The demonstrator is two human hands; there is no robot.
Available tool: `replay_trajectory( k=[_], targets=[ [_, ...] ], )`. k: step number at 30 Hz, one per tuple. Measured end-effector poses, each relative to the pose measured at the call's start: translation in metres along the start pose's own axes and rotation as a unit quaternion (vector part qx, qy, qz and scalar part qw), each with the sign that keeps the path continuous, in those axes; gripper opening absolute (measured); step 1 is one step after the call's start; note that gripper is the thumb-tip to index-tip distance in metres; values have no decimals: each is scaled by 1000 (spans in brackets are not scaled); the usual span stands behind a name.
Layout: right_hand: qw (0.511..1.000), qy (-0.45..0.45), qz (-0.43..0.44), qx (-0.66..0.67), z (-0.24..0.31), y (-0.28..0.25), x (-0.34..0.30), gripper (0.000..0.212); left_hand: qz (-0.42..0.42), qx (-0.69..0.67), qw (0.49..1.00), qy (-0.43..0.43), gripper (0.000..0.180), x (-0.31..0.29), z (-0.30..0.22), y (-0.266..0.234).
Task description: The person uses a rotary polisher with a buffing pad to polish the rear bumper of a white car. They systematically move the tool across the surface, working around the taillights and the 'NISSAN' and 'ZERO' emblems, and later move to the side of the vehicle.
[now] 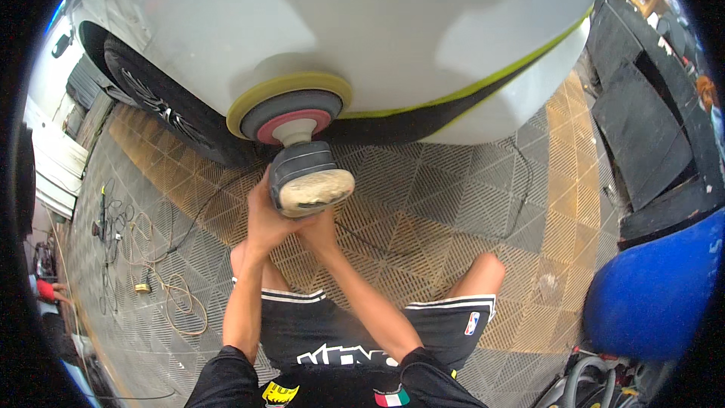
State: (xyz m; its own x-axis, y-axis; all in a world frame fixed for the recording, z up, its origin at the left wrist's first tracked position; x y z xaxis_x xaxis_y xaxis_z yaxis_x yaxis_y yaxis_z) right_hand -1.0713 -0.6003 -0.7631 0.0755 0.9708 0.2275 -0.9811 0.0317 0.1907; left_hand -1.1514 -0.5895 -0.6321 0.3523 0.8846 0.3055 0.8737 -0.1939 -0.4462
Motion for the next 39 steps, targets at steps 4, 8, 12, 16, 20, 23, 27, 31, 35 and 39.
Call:
replay_trajectory(
  k=[4,8,12,16,20,23,27,31,35,39],
  targets=[
    [995,61,19,77,-24,32,-4,54,-9,251,968,-18,82,-3,-13,-13],
    [980,115,89,132,-53,74,2,60,-34,356,933,-37,80,-10,-20,-26],
    [991,79,91,62,-47,105,9,68,-52,413,909,-20,72,-13,-31,-41],
    [971,106,169,130,-31,125,19,73,-52,448,892,-14,68,-9,-41,-51],
    [947,148,206,197,-26,139,20,72,-57,479,876,-5,64,-8,-49,-53],
    [953,140,203,178,-30,143,18,71,-60,500,864,3,64,-9,-57,-49],
    [959,127,243,72,-6,123,18,72,-59,507,860,6,65,-9,-62,-45],
    [968,103,217,66,2,111,17,69,-53,518,854,8,68,-5,-69,-37],
    [979,69,183,64,2,96,21,69,-51,512,857,17,69,-1,-81,-23],
    [981,45,179,64,7,84,25,69,-40,503,863,2,73,4,-84,-12]
  ],
)
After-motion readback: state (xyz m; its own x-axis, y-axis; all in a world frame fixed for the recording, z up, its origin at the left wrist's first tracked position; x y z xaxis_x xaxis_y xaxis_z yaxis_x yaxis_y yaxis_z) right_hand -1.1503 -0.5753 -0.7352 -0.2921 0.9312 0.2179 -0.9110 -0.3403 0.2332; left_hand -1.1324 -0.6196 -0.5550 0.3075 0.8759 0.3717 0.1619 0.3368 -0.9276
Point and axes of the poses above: each hand's wrist, its own x-axis towards the middle knuckle, its own y-axis out of the palm, z = x × y, the point moved 8 cm from there along x, towards the middle knuckle, and after that the axes turned 7 degrees about z, right-handed, at the moved point
